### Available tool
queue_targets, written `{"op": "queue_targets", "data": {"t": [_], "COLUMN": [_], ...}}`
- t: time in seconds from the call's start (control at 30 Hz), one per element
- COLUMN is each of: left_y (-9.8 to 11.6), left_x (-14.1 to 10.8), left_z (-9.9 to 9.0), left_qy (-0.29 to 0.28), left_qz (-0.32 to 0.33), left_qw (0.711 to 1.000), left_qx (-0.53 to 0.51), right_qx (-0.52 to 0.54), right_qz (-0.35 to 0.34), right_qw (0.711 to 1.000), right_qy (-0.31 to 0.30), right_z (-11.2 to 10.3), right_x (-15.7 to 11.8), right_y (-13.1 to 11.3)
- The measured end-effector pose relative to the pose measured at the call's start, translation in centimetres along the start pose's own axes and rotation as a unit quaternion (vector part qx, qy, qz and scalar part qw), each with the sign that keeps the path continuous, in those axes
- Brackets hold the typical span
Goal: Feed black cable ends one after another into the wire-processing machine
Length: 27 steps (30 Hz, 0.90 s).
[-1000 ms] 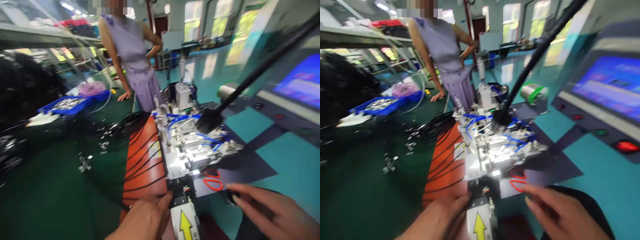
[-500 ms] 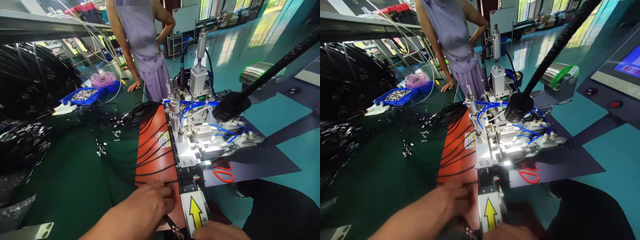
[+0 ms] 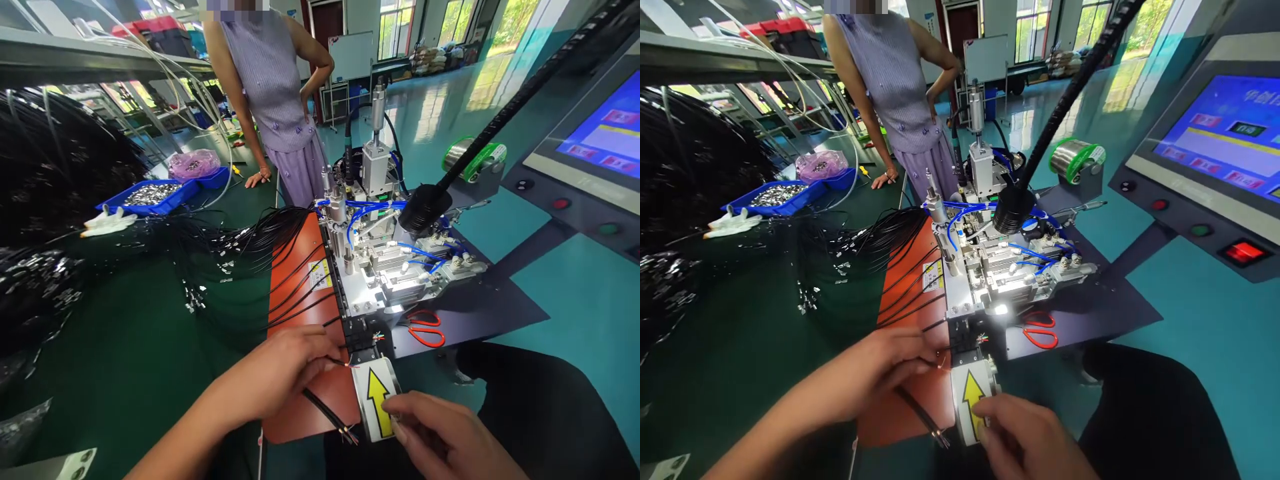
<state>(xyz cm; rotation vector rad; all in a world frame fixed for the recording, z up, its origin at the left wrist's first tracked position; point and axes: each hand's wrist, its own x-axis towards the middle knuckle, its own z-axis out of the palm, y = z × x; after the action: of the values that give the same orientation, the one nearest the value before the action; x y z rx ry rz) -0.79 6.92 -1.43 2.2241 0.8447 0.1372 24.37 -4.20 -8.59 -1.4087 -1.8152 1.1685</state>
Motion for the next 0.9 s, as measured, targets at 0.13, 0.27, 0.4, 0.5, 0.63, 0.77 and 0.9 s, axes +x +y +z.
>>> {"op": "queue_targets", "data": {"t": [0.13,0.27,0.4,0.5,0.63,0.77,0.9], "left_y": [0.7,0.9,-0.4,-1.3,-1.6,-1.6,-1.6], "left_x": [1.2,2.4,2.9,3.1,3.4,3.4,3.5], "left_z": [1.6,4.7,7.6,8.8,9.3,9.4,9.4], "left_qy": [0.038,0.134,0.195,0.224,0.245,0.242,0.240], "left_qz": [0.014,0.030,0.038,0.039,0.025,0.009,0.015], "left_qw": [0.998,0.988,0.978,0.973,0.968,0.969,0.970], "left_qx": [-0.038,-0.071,-0.054,-0.041,-0.043,-0.047,-0.034], "right_qx": [0.019,0.027,0.043,0.024,-0.035,-0.090,-0.122], "right_qz": [0.062,0.087,0.098,0.087,0.048,-0.001,-0.040], "right_qw": [0.998,0.995,0.992,0.991,0.987,0.981,0.976], "right_qy": [0.026,0.043,0.070,0.096,0.149,0.170,0.175], "right_z": [-0.7,-1.1,-0.8,-0.4,-0.1,0.0,0.2], "right_x": [0.9,2.1,2.4,2.2,2.1,2.1,2.1], "right_y": [0.0,0.8,1.4,1.5,1.4,1.1,0.9]}}
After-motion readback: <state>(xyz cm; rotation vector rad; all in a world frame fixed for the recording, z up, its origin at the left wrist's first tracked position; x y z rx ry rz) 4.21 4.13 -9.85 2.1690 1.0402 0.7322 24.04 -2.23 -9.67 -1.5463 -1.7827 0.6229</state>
